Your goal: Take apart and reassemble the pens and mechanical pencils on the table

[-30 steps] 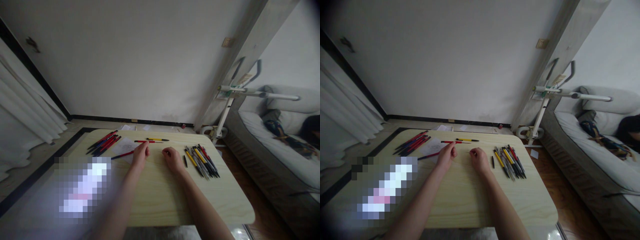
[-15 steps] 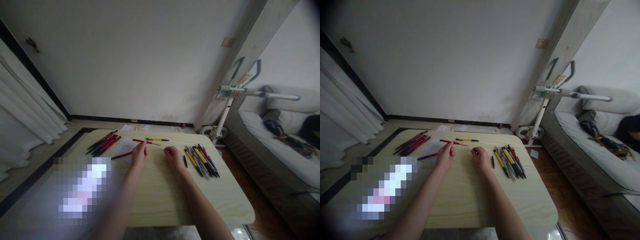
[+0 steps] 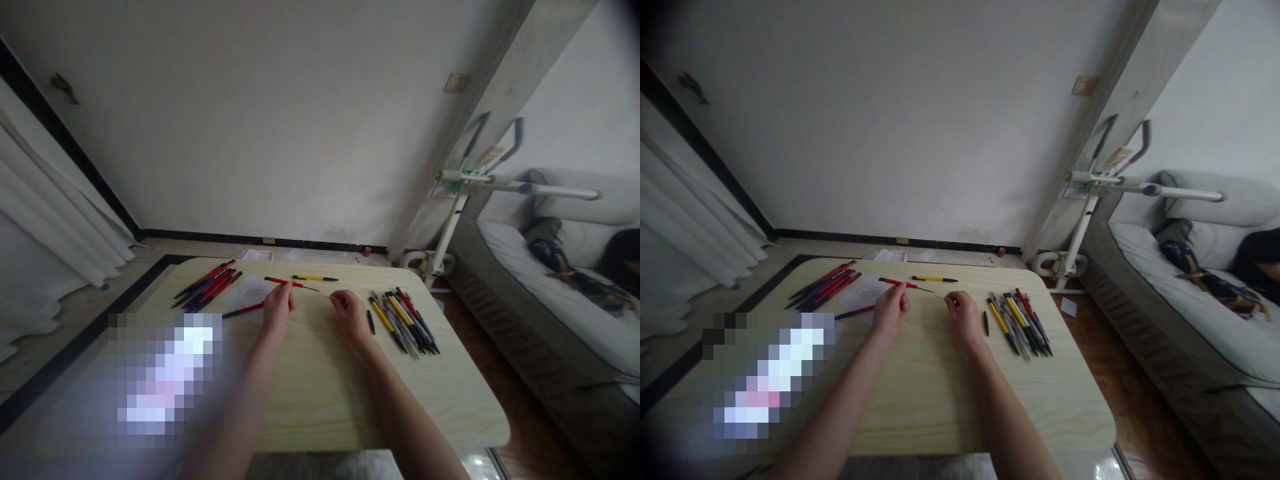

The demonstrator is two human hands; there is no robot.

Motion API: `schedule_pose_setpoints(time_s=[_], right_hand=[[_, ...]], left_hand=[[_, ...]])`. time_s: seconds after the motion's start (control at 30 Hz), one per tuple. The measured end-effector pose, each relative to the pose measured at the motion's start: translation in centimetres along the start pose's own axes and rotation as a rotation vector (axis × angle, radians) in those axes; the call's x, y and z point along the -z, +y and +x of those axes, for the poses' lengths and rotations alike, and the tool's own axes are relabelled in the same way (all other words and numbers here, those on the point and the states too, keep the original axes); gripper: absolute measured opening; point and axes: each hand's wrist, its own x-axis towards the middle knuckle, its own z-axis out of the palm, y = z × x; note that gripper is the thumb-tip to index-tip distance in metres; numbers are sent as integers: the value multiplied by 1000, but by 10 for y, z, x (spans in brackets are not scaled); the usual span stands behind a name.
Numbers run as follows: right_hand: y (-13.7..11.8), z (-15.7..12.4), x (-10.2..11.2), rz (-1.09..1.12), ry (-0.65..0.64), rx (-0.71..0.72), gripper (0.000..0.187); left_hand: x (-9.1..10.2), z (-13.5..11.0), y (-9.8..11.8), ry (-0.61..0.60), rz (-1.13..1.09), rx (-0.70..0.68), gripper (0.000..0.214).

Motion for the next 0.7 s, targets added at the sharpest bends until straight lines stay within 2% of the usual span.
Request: schedule_pose_setpoints(time_s=[0.7], right_hand=[[-1, 1, 1, 16, 26, -4, 21]], left_hand=[[1, 0, 2, 10, 116, -24, 34]])
